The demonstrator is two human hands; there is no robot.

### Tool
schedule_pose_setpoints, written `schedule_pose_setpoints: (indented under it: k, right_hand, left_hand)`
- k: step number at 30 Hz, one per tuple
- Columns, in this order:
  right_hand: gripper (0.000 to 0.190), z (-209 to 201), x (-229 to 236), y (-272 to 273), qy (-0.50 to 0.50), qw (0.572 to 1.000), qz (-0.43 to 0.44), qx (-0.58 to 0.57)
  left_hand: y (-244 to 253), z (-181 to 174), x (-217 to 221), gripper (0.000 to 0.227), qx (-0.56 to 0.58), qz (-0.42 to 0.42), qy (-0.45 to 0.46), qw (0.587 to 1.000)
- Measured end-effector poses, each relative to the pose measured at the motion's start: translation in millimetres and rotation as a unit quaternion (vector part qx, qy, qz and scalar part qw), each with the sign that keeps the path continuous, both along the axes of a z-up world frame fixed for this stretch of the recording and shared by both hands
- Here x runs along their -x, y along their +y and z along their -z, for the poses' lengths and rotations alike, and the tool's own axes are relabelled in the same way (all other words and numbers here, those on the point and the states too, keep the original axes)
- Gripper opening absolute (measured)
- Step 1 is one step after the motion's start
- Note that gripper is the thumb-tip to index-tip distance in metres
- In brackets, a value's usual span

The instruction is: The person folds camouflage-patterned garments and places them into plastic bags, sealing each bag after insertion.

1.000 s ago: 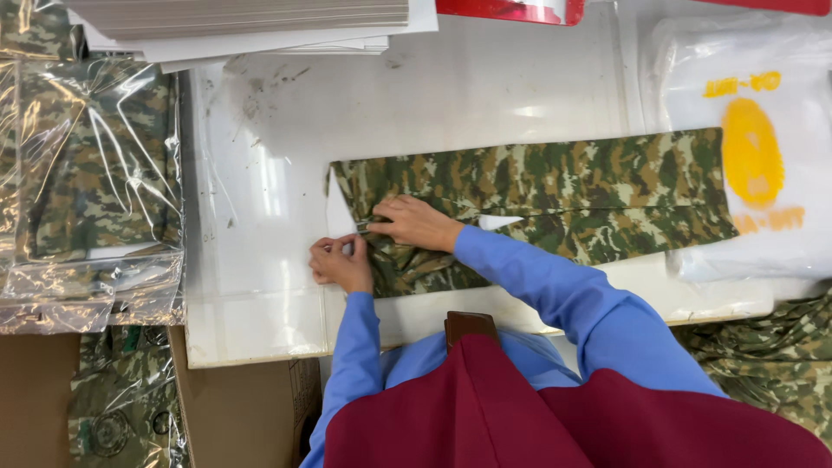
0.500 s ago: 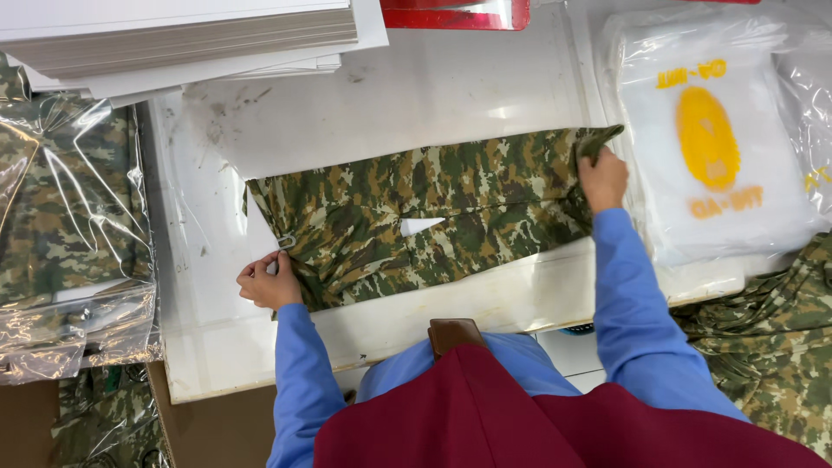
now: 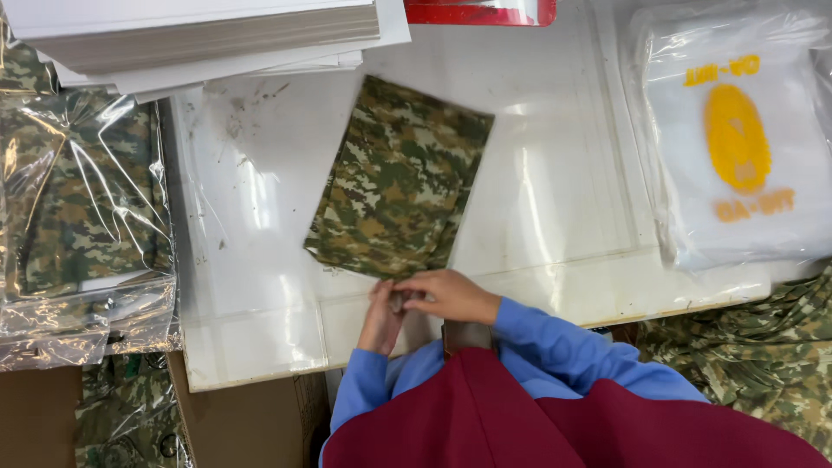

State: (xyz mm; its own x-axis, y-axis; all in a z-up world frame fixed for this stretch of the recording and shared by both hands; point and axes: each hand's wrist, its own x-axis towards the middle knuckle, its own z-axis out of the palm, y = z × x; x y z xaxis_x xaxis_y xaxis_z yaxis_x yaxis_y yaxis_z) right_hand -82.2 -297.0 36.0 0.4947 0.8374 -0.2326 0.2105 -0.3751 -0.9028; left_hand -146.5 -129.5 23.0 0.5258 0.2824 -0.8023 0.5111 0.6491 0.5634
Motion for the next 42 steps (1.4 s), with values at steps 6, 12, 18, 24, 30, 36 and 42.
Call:
schedule_pose_setpoints:
  k: [6, 12, 18, 24, 30, 36, 42]
  right_hand:
    - [0.033, 61.2, -6.2, -116.7, 0.013, 0.950, 0.286, 0.123]
    - [0.033, 88.5, -23.9, -101.7, -0.047, 0.882, 0.455, 0.112]
    - [0.013, 104.7, -14.3, -97.3, -0.110, 0.888, 0.439, 0.074]
    - [0.034, 77.9, -36.9, -185.5, -0.079, 0.930, 0.327, 0.147]
    - [0.036, 51.4, -148.1, -362.0, -0.211, 0.782, 0.569, 0.139]
    - [0.053, 34.6, -190.9, -431.0, -0.051, 0.683, 0.606, 0.405]
    - [0.066, 28.9, -207.1, -442.0, -0.029, 0.756, 0.491, 0.432]
  left_hand:
    - [56.5, 38.9, -12.6, 0.042, -0.274, 0.405, -0.100, 0.866]
    - [71.8, 87.2, -53.7, 0.040, -0.602, 0.319, -0.069, 0.729]
    - [54.4, 107.0, -30.3, 0.031, -0.452, 0.279, -0.089, 0.843]
    - [52.2, 117.8, 3.0, 0.032, -0.467, 0.360, 0.002, 0.808]
    - [58.3, 121.2, -0.4, 0.031, -0.436, 0.342, 0.023, 0.832]
    - [58.4, 121.9, -9.7, 0.046, -0.525, 0.217, 0.022, 0.823]
    - [59.2, 122.2, -13.0, 0.050, -0.477, 0.235, 0.024, 0.847]
